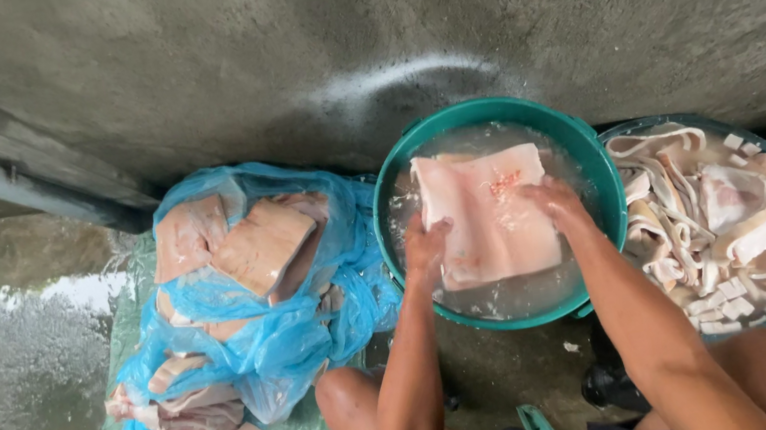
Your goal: The person washes and sorts pieces of raw animal skin by hand in buckets of water and then places them into blue plastic crates.
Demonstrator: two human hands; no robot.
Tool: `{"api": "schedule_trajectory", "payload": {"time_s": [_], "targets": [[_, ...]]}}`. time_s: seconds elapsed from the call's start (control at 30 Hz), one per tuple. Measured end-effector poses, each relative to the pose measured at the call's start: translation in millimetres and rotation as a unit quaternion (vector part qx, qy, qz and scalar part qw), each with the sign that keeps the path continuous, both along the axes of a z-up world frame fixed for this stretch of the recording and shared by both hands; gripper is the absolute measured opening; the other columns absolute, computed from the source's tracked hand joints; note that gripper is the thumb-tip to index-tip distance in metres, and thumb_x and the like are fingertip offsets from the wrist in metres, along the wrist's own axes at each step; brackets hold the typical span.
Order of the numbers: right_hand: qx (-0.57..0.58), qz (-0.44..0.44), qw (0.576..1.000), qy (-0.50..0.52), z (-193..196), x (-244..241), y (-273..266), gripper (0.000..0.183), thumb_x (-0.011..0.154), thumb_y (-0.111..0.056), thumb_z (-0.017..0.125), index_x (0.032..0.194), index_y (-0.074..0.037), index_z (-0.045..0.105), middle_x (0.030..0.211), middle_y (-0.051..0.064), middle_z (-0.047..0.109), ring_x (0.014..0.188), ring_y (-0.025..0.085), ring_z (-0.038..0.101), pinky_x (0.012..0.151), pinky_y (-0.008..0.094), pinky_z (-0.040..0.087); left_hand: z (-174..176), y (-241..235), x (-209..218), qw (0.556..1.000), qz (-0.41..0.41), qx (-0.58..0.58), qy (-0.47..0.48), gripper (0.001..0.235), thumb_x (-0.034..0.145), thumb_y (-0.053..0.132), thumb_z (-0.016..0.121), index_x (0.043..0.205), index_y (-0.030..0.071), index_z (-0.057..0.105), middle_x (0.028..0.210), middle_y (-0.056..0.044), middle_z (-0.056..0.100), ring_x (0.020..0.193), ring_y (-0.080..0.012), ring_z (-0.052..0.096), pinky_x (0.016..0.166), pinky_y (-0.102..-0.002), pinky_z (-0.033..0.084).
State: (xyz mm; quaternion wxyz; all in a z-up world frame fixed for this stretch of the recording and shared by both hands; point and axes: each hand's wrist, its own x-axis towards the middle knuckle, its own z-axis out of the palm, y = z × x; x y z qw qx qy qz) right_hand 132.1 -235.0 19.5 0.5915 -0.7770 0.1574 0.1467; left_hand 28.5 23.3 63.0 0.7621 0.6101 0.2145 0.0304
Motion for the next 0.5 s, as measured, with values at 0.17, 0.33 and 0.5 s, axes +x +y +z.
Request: {"api": "schedule_trajectory", "payload": {"time_s": [0.17,0.33,0.5], "targets": [[0.17,0.021,0.979,-0.11,67,-18,35,0.043,0.091,-0.02,0.073,0.124,0.005,0.061,0.121,0.016,0.068,0.107,0.021,0.064,0.092,0.039,0.054,18,61,-22,0.998,0.04,-0.037,0.016,0.034,0.087,0.009,0.073,0.12,0.002,0.065,0.1,-0.01,0.073,0.08,-0.0179,0.068,0.069,-0.034,0.058],[0.318,0.014,0.947,-0.031,78,-17,102,0.047,0.091,-0.016,0.07,0.13,-0.001,0.05,0.116,0.014,0.068,0.105,0.021,0.068,0.093,0.037,0.058,56,152,-36,0.996,0.082,0.019,0.039,0.033,0.083,0.011,0.078,0.112,0.0,0.067,0.095,-0.011,0.073,0.075,-0.0193,0.07,0.063,-0.036,0.061],[0.204,0.102,0.974,-0.008,-7,-33,137,0.038,0.099,-0.019,0.066,0.126,0.006,0.06,0.108,0.014,0.073,0.093,0.021,0.069,0.081,0.037,0.057,38,180,-61,0.991,0.053,0.065,0.104,0.031,0.086,0.015,0.074,0.112,-0.001,0.068,0.093,-0.012,0.072,0.07,-0.023,0.067,0.056,-0.042,0.055]]}}
